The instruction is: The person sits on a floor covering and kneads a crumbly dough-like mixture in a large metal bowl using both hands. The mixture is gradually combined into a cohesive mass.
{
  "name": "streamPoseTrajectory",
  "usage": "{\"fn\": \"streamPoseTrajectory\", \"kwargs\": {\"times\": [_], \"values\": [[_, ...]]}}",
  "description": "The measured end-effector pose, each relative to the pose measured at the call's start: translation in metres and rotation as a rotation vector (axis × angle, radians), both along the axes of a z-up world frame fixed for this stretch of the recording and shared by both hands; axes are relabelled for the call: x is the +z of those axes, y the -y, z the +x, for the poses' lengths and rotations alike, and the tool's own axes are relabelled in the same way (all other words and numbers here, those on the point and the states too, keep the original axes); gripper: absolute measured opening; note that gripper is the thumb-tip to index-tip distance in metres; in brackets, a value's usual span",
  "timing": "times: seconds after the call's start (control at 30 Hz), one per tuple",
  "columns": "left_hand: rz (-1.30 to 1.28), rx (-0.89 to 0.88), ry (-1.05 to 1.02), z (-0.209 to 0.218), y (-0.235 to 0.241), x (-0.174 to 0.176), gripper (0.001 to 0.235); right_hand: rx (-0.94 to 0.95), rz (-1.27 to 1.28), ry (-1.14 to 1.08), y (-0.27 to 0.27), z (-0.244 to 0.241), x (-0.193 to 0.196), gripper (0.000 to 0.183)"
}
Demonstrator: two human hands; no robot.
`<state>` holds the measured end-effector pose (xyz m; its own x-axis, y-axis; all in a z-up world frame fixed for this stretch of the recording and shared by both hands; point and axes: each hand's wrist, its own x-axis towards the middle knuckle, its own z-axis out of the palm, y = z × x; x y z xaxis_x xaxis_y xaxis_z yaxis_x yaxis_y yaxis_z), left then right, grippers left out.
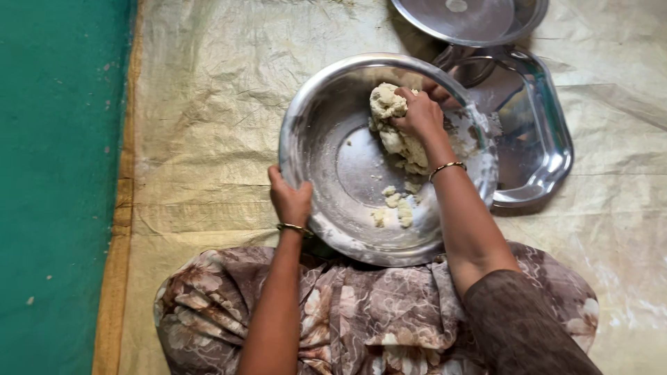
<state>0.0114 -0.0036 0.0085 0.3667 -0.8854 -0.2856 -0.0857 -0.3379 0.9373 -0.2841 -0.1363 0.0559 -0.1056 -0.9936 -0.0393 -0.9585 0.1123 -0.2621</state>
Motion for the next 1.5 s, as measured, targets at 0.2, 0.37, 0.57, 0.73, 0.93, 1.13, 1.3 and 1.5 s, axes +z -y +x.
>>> {"fn": "streamPoseTrajectory", "kwargs": {"times": [0.2,0.37,0.57,0.73,0.93,1.13,1.3,1.5], "values": [[-0.236,0.000,0.117,-0.007,-0.011,0.001,0.047,-0.016,0.198,0.140,0.018,0.037,-0.031,0.027],[-0.051,0.041,0.108,-0.012,-0.004,0.001,0.044,0.494,-0.307,-0.210,-0.030,0.078,-0.034,0.018],[-0.223,0.067,0.196,-0.009,-0.003,-0.008,0.045,0.704,-0.092,-0.613,-0.150,0.107,0.004,0.061],[-0.194,0.084,0.175,-0.011,-0.002,-0.018,0.048,0.683,0.065,-0.256,-0.175,0.099,0.009,0.042],[-0.246,0.101,0.188,-0.010,-0.003,-0.023,0.049,0.395,0.176,0.045,-0.144,0.051,0.005,0.024],[-0.240,0.089,0.181,-0.012,-0.008,-0.016,0.046,0.500,-0.327,-0.052,-0.090,0.040,-0.005,0.034],[-0.220,0.085,0.094,-0.010,-0.007,-0.013,0.044,0.235,0.355,0.298,-0.068,0.080,-0.018,0.053],[-0.382,0.121,0.081,-0.010,-0.005,-0.020,0.042,0.627,0.381,0.140,-0.105,0.068,0.000,0.055]]}}
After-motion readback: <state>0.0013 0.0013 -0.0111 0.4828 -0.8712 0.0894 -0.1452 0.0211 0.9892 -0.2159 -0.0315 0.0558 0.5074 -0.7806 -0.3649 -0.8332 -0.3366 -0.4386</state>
